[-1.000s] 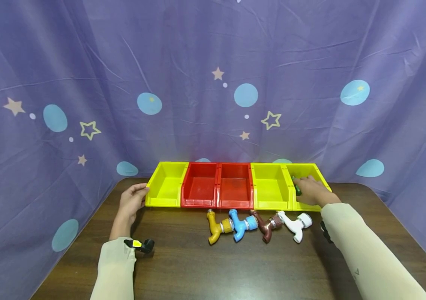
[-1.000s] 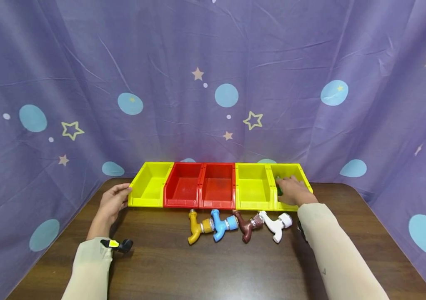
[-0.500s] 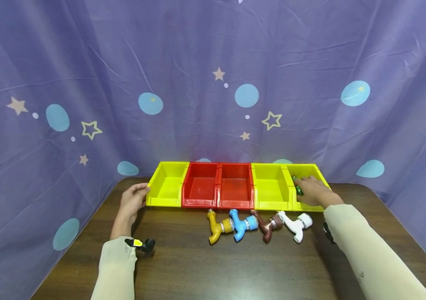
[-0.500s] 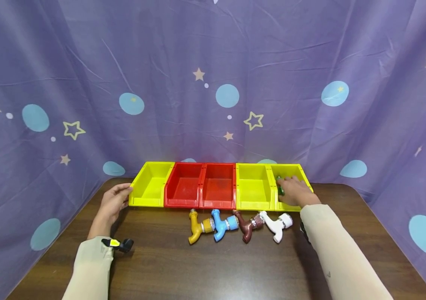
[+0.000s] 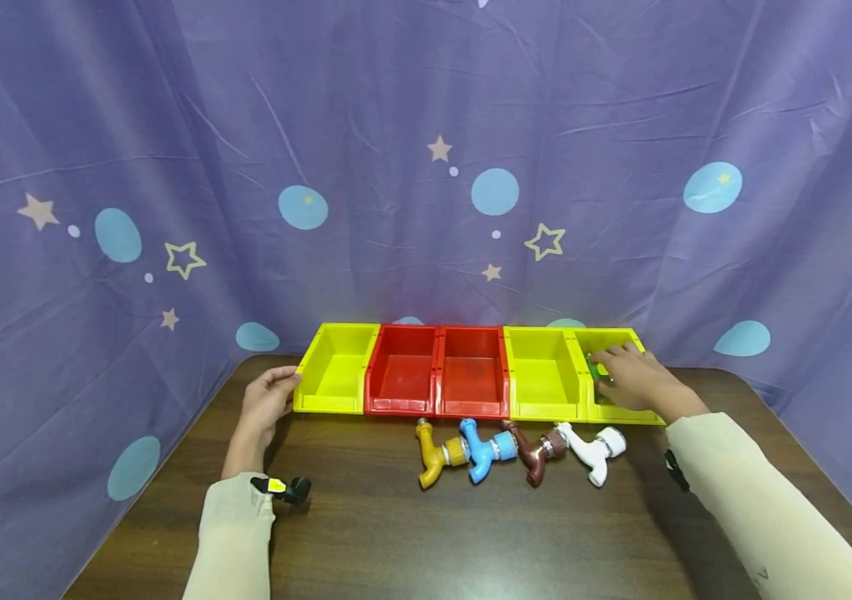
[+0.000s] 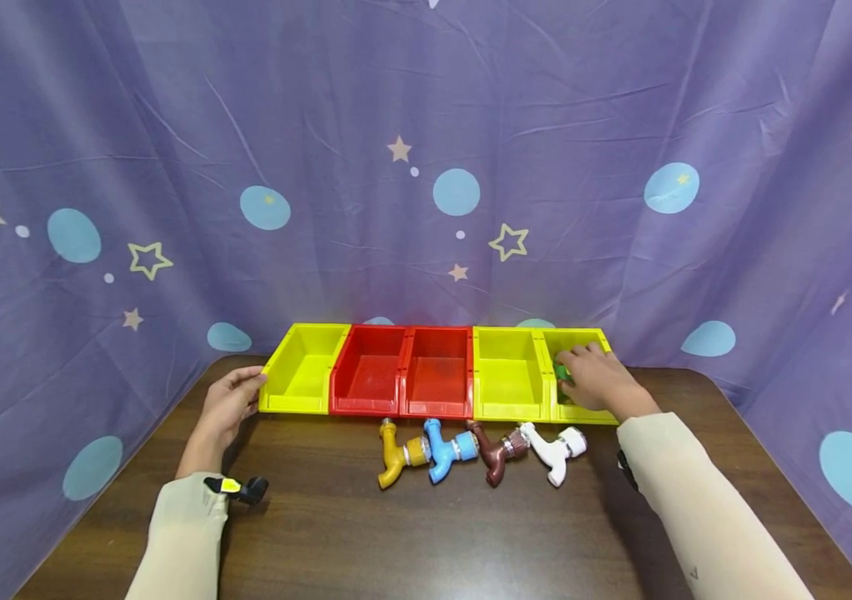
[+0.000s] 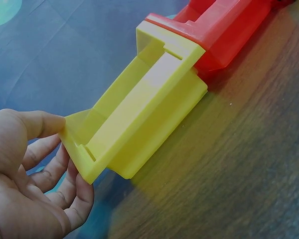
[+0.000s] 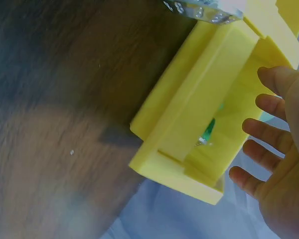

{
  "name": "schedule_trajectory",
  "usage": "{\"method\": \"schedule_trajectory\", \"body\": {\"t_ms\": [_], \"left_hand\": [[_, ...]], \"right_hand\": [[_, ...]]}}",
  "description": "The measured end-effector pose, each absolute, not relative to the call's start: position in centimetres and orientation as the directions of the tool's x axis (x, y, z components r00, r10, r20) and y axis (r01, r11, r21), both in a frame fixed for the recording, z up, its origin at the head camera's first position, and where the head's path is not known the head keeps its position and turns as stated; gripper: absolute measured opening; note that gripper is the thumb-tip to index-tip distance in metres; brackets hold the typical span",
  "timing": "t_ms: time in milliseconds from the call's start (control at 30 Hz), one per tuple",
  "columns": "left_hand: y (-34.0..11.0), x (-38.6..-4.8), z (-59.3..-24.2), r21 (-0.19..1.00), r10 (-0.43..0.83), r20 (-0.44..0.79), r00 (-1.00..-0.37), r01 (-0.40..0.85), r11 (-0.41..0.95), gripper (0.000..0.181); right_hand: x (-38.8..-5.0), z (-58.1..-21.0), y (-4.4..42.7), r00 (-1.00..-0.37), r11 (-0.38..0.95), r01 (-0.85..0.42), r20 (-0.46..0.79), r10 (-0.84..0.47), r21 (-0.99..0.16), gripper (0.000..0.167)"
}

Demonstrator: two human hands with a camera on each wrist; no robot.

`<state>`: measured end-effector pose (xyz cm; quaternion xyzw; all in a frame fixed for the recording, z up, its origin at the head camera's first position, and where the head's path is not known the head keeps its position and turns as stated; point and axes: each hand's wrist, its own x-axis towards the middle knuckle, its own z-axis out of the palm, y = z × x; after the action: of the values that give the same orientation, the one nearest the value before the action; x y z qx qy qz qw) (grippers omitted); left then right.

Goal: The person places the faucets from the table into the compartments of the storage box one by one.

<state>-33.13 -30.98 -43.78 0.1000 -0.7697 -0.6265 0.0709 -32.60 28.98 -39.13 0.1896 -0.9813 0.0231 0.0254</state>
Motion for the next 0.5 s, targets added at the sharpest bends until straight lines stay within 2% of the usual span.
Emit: {"method": "schedule_trajectory", "body": {"t_ms": [500], "left_hand": [[-30.9, -33.3, -43.9, 0.98, -0.253, -0.011, -0.967, -0.06, 0.188, 0.042]], "right_hand": [[-30.2, -38.9, 29.8, -0.87, 0.887, -0.456, 0.173, -0.463, 0.079, 0.04]]}}
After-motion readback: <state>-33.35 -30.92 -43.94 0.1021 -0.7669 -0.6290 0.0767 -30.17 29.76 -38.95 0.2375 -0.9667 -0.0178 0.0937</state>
